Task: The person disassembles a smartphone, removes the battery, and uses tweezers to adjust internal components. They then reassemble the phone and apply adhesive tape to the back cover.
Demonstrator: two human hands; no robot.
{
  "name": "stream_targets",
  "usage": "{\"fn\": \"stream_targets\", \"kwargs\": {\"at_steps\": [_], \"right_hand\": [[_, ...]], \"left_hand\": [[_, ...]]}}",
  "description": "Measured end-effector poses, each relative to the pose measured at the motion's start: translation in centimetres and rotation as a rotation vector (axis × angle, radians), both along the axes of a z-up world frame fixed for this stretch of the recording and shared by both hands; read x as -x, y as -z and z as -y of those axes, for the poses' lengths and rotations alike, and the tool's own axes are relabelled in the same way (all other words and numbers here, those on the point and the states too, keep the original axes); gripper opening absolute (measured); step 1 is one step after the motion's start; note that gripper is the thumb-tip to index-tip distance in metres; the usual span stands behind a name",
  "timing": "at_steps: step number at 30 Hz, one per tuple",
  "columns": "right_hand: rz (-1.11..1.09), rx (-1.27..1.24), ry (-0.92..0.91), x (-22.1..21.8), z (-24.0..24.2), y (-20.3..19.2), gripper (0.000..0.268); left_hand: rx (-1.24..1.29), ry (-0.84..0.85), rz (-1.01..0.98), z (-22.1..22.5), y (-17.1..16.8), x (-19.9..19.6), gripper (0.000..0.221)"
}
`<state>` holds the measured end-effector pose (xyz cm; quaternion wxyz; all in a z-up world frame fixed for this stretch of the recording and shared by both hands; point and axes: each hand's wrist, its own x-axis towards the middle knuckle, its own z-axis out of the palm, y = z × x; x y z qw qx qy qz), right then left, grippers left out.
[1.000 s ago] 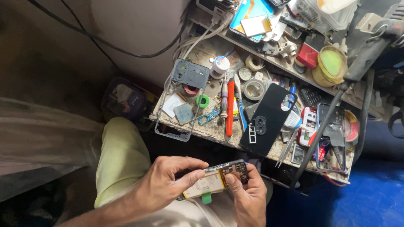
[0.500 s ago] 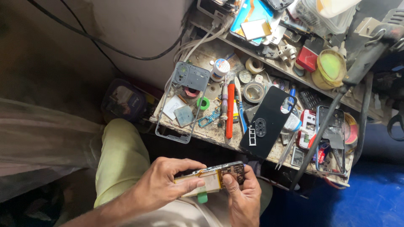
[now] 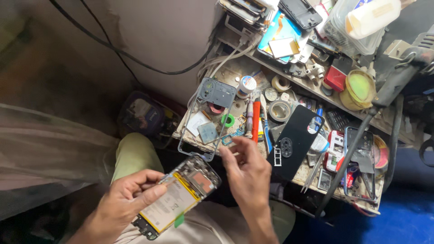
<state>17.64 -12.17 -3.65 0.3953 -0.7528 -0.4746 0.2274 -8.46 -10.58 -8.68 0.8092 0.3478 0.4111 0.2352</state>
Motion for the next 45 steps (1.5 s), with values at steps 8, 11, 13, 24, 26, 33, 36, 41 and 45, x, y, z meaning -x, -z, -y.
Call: {"fn": "stream_targets", "kwargs": {"at_steps": [8, 11, 13, 24, 26, 33, 36, 41, 45], "right_hand": [[-0.158, -0.021, -0.01, 1.7, -2.4, -0.1, 0.034], [-0.113, -0.054, 0.019, 1.0, -2.0, -0.5, 0.035], [-0.093, -0.063, 0.06, 0.4, -1.4, -1.1, 0.035], [-0.213, -0.213, 0.333, -4.3, 4.0, -4.2, 0.039], [-0.173, -0.172, 0.333, -3.8, 5.2, -4.1, 0.038], [0.044, -0.144, 0.186, 2.8, 5.9, 0.3, 0.04], [0.033, -0.152, 0.198, 4.2, 5.8, 1.1, 0.04], [0.023, -0.142, 0.237, 3.9, 5.8, 1.1, 0.04], [-0.067, -0.144, 0.227, 3.5, 5.9, 1.1, 0.038]], "left_hand": [[0.156, -0.109, 0.237, 0.3, 1.1, 1.5, 0.039], [0.221, -0.108, 0.356, 0.1, 0.5, 1.1, 0.043], [0.259, -0.103, 0.412, 0.0, -0.4, 0.8, 0.046], [0.061, -0.026, 0.462, -1.6, -3.6, -5.8, 0.056], [0.03, -0.011, 0.514, -1.7, -4.0, -6.7, 0.063], [0.093, -0.06, 0.659, -1.5, -4.0, -9.0, 0.074], [-0.115, -0.083, 0.552, -1.5, -3.8, -9.1, 0.075], [0.017, -0.054, 0.592, -1.7, -4.1, -9.0, 0.081], [0.021, -0.075, 0.624, -1.7, -4.1, -8.8, 0.078]]}}
